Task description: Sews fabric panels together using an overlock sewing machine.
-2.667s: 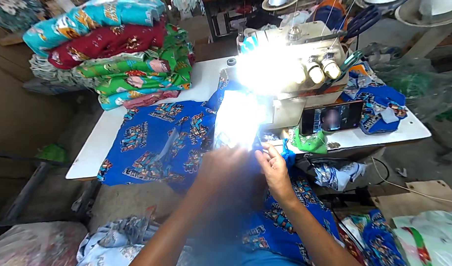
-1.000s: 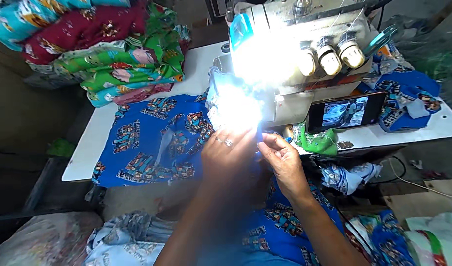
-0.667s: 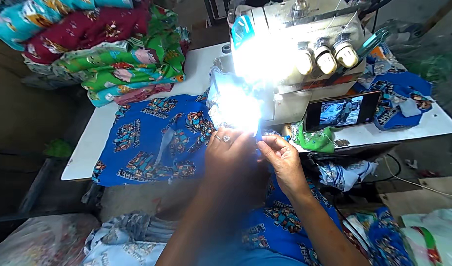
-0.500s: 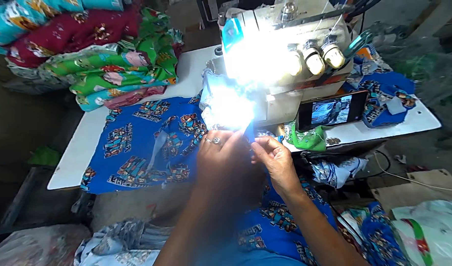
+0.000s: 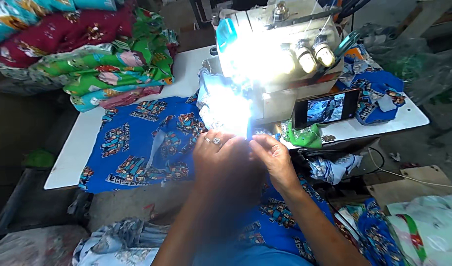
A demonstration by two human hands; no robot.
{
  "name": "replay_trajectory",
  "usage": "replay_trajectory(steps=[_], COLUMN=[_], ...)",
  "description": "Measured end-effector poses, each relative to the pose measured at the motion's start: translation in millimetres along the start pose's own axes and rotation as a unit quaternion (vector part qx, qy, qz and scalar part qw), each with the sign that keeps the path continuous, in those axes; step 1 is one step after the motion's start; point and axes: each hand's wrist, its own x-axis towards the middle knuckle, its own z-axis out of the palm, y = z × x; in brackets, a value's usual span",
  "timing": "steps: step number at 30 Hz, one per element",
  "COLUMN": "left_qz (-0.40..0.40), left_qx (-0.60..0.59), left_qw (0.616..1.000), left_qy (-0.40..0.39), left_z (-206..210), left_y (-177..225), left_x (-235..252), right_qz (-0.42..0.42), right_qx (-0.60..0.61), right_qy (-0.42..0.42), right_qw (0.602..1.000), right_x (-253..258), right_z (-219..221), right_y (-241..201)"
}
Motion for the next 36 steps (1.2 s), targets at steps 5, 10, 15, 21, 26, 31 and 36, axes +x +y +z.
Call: replay_trajectory(steps=[5, 10, 15, 21, 26, 31, 36], left_qz=[0.009, 0.017, 0.026, 0.061, 0.057, 0.051, 0.055], left_qx=[-0.014, -0.02, -0.027, -0.012, 0.022, 0.021, 0.011], left_qw=[1.0, 0.999, 0.999, 0.998, 0.998, 0.998, 0.996], left_qy=[-0.025, -0.04, -0.01, -0.022, -0.019, -0.04, -0.077], left_z=[-6, -6, 6, 35, 36, 28, 9], left_y=[8, 7, 3, 9, -1, -8, -4], left_x=[-2, -4, -10, -15, -26, -17, -13], right_qz=[-0.009, -0.002, 0.011, -0.077, -0.137, -0.146, -0.183], right_qx=[-0.001, 0.02, 0.052, -0.02, -0.061, -0.064, -0.153], right_qy=[-0.007, -0.015, -0.009, 0.012, 0.023, 0.025, 0.018], right_qw=[1.0, 1.0, 0.999, 0.997, 0.988, 0.987, 0.971], right_x=[-1, 3, 11, 4, -6, 6, 16], right_z=[-1, 0, -1, 1, 4, 3, -5], right_y=[1, -1, 0, 1, 1, -5, -6])
